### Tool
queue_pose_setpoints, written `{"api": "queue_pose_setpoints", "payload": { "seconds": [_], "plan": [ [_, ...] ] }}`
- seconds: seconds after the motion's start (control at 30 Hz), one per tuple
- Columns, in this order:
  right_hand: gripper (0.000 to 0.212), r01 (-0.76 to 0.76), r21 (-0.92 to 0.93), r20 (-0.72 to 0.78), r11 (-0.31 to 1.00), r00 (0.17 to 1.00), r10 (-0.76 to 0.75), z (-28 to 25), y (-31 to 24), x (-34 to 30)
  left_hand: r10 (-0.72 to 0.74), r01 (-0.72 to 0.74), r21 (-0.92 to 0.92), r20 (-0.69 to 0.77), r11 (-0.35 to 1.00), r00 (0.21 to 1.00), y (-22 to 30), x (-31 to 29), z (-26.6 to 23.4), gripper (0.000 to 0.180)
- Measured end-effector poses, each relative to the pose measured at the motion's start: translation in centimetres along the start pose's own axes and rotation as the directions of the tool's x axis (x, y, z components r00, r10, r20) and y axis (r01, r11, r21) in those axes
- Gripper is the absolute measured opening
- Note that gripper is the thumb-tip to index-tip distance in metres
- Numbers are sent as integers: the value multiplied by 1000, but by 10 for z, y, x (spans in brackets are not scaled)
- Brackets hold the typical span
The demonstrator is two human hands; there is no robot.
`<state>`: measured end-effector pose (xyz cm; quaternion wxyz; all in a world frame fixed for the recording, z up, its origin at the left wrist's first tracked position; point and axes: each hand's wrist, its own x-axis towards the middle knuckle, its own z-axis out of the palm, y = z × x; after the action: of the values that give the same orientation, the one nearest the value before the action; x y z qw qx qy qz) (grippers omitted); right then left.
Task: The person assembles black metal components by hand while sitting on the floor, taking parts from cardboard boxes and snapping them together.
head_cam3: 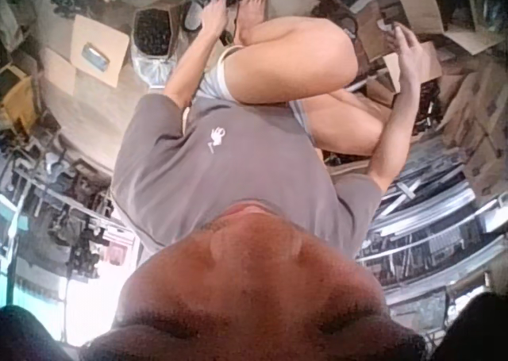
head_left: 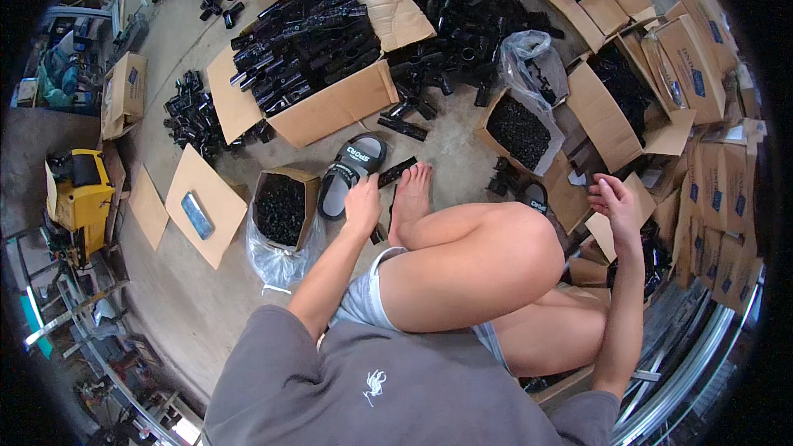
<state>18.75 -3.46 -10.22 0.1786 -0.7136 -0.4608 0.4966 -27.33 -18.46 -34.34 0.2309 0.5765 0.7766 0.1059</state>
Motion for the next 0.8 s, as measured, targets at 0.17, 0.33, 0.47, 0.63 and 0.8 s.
{"api": "queue_pose_setpoints", "payload": {
  "seconds": [0.17,0.33,0.47,0.63,0.8],
  "plan": [
    [31,235,-196,84,952,971,-222,35,2,-2,107,-143,307,131,941,986,7,32,27,12],
    [27,304,-694,267,653,951,-158,77,11,7,-39,-57,297,310,953,950,20,35,32,23],
    [24,110,-899,217,423,953,213,135,60,45,-140,55,226,379,973,915,13,26,24,35],
    [61,-276,-610,-332,743,940,76,192,141,65,-155,113,145,326,983,932,-2,-6,11,36],
    [70,-54,-689,-357,723,894,-273,221,163,71,-90,93,12,375,996,923,-1,-35,-23,43]
  ]
}}
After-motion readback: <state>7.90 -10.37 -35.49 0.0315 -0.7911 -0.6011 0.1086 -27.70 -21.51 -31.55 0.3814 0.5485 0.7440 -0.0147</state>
